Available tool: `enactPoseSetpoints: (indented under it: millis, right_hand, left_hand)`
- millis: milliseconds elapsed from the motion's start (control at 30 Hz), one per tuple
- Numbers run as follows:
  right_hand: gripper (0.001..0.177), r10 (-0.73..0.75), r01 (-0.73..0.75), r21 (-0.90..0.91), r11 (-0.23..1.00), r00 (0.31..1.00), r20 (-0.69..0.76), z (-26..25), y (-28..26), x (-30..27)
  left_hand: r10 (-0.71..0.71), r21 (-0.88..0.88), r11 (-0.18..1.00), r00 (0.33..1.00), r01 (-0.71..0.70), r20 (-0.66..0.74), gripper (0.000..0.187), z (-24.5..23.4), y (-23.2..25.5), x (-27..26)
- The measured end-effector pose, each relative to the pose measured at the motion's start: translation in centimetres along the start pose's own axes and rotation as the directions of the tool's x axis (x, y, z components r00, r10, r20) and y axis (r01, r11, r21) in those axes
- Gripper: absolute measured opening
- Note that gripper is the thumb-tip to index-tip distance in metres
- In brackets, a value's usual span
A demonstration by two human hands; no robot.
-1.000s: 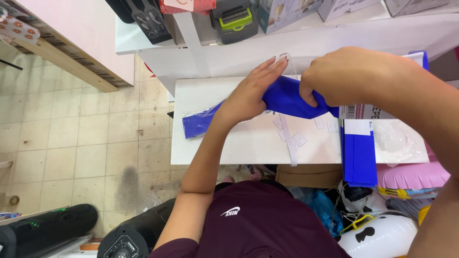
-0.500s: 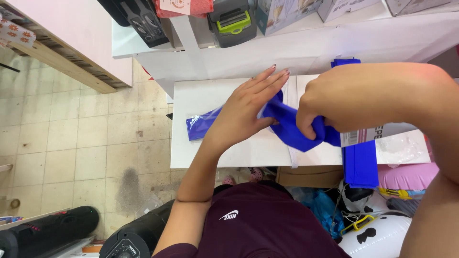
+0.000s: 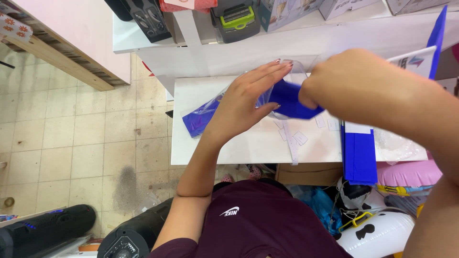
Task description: The person places a folded sheet of blue crepe paper into a clear plastic bag and smooths the bag.
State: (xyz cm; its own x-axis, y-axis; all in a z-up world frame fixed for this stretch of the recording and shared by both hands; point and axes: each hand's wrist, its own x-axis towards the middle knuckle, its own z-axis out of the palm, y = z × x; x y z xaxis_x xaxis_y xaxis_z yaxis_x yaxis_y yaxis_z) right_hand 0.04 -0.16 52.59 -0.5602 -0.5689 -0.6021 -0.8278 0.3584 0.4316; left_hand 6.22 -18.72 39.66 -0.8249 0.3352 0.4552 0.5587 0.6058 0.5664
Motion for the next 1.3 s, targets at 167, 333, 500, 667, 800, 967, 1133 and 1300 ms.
enactPoseSetpoints:
  millis: [167, 333, 500, 667, 800, 967, 1133, 1300]
  right_hand:
    - [0.036, -0.042, 0.043, -0.015, 0.999, 0.999, 0.02, -0.4, -0.4, -0.2]
    - [0.036, 0.002, -0.003, 0.029, 1.0, 1.0, 0.015, -1.8, -0.5, -0.3]
    - [0.047, 0.03, -0.016, 0.393, 0.919, 0.999, -0.029, -3.7, -1.2, -2.6]
    - [0.095, 0.211, -0.14, 0.728, 0.671, 0.977, -0.006, -2.5, 0.4, -2.7]
    - [0.063, 0.246, -0.191, 0.814, 0.549, 0.967, 0.062, 1.1, 2.9, -1.5]
    - [0.048, 0.336, -0.175, 0.506, 0.844, 0.909, -0.246, 4.5, 3.8, -0.8]
    - [0.039, 0.329, -0.315, 0.143, 0.938, 0.941, -0.086, 1.6, 1.3, -1.7]
    - [0.04, 0.228, -0.197, 0.191, 0.961, 0.961, -0.157, -2.0, -0.2, -2.2]
  left_hand:
    - [0.051, -0.087, 0.995, 0.998, -0.049, 0.028, 0.079, -0.2, 0.4, 0.0]
    - [0.069, -0.019, 0.997, 0.996, -0.07, -0.058, 0.046, 0.2, 0.8, 0.4]
    - [-0.007, -0.073, 0.997, 0.978, -0.008, -0.207, 0.019, -0.8, 0.8, 0.0]
    - [-0.089, -0.052, 0.996, 0.947, 0.076, -0.308, 0.016, -2.1, 0.8, -0.9]
    - [-0.137, 0.013, 0.988, 0.916, 0.153, -0.377, 0.014, -3.4, 0.6, -1.3]
    - [-0.157, -0.03, 0.988, 0.962, 0.154, -0.221, 0.021, -3.4, 0.6, -1.2]
    - [-0.226, -0.225, 0.956, 0.961, 0.187, -0.16, 0.032, -3.4, 2.1, -1.0]
    - [-0.047, -0.191, 0.981, 0.985, 0.015, -0.164, 0.036, -3.0, 2.5, -1.0]
